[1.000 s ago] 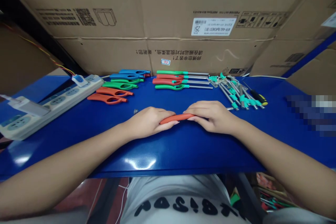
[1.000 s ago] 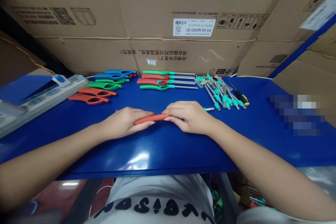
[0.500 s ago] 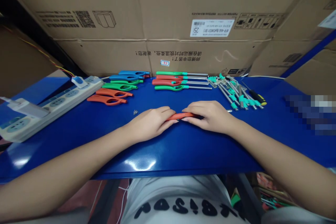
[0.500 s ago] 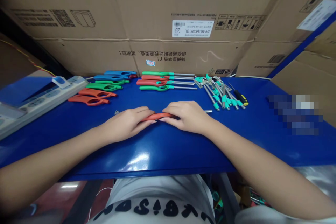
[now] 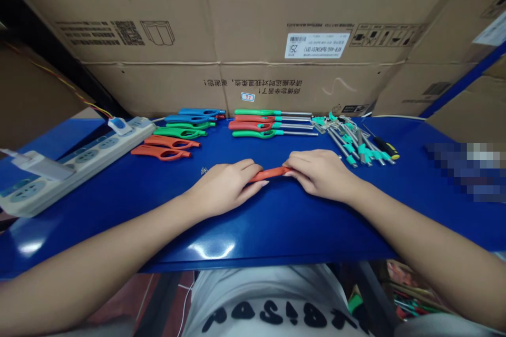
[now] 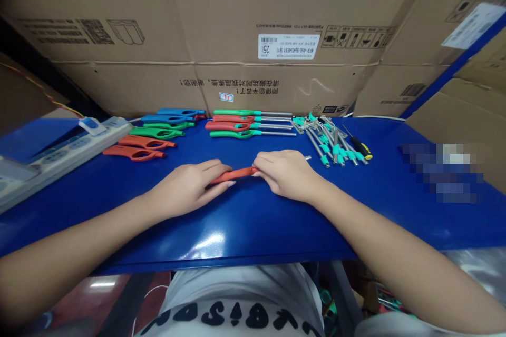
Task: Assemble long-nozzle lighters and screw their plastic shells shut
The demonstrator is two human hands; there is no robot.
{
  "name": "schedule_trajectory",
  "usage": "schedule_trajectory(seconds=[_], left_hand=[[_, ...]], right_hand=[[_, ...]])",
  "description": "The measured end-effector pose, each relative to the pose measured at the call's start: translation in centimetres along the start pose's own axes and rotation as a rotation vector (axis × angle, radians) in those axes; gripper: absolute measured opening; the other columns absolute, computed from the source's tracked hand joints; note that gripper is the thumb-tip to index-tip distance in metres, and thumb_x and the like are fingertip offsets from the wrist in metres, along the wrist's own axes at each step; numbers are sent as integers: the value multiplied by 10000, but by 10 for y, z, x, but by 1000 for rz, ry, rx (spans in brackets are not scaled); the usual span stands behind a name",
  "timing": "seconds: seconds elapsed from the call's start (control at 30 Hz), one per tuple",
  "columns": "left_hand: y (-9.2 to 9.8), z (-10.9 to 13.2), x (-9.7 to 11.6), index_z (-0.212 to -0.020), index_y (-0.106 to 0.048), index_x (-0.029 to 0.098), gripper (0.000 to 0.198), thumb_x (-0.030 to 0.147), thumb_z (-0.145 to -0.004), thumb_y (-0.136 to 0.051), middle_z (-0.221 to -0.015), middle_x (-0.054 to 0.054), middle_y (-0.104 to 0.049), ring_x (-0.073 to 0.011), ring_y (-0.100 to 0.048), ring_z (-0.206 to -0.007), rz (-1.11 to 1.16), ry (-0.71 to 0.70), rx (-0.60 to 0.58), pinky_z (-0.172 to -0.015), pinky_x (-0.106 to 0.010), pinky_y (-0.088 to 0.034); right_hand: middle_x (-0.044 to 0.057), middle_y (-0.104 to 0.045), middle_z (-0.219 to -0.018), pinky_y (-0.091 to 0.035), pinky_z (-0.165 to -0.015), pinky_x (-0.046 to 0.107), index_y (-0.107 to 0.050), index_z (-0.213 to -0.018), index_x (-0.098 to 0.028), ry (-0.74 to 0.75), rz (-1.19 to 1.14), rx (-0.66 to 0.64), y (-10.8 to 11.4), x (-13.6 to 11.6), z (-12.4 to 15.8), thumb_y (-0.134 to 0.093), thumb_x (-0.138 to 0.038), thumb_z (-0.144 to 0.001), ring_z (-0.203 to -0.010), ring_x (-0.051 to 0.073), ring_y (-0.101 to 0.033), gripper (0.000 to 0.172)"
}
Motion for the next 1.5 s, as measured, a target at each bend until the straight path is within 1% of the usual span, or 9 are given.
schedule_trajectory(seconds=[0.17,0.27,0.53,0.77,0.9,1.07,1.27,1.4,1.5], left_hand=[[2,-1,-6,-1211,-645,216,287,369,-1019,-497,-1063,-47,-705,-210,-705,-840,-75,19,16,-656,-282,-497],[4,-2,-11,-1154,-663,204,261,362,-1012,-513,-1063,-51,-712,-216,-709,-882,-74,44,26,-677,-282,-500],[6,-3,-19,-1112,-673,209,246,365,-1007,-515,-1067,-43,-713,-238,-709,-928,-61,122,31,-690,-294,-488],[2,-2,-12,-1029,-685,183,250,360,-1010,-509,-963,-44,-691,-198,-671,-877,123,75,11,-758,-283,-468],[-2,-2,-6,-900,-659,166,206,312,-986,-542,-818,-15,-639,-150,-607,-736,224,27,30,-679,-252,-410],[-6,-4,-6,-670,-524,159,332,303,-967,-553,-616,40,-482,-97,-451,-577,352,-17,68,-589,-242,-317],[-12,-4,-12,-646,-565,151,415,397,-975,-511,-555,50,-462,-80,-398,-508,559,99,-55,-506,-243,-242],[-10,-4,-12,-617,-519,157,411,361,-974,-520,-561,46,-442,-85,-404,-519,466,1,6,-524,-240,-276],[-5,-2,-9,-729,-583,154,315,326,-984,-513,-650,24,-521,-106,-493,-580,279,-95,40,-569,-243,-328]], right_hand=[[77,-729,-1080,-473,-821,340,-656,-1108,-198,-34,-72,37,0,9,-1,-518,-421,-1005,-996,233,-660,282],[104,-701,-1182,-480,-918,405,-612,-1213,-191,-58,-64,52,3,24,1,-620,-447,-938,-1097,281,-636,376],[102,-741,-1043,-458,-903,444,-694,-1069,-174,-123,6,15,4,49,7,-570,-311,-971,-1013,289,-649,209],[86,-747,-971,-442,-830,368,-713,-1054,-156,64,-39,124,0,23,1,-546,-311,-1004,-902,226,-653,233],[105,-728,-909,-439,-776,358,-706,-1031,-114,207,3,176,-8,5,0,-514,-289,-1018,-845,220,-621,260],[120,-690,-818,-431,-725,355,-698,-961,-84,297,67,243,-14,-2,1,-494,-255,-1022,-771,218,-557,273],[123,-662,-792,-418,-715,352,-688,-944,-81,335,84,249,-15,-7,4,-462,-220,-1032,-766,213,-534,279],[116,-659,-787,-413,-718,345,-682,-920,-96,318,53,217,-17,-8,4,-465,-234,-1031,-760,213,-521,280],[104,-652,-795,-410,-728,338,-667,-900,-112,270,0,145,-16,-10,1,-494,-278,-1017,-762,212,-516,266]])
Point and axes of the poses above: each hand's wrist, its own z-axis away from the middle knuckle, its own y-axis out of the back of the hand, x = y × z, the point moved 1 cm from there along -z, towards the middle knuckle
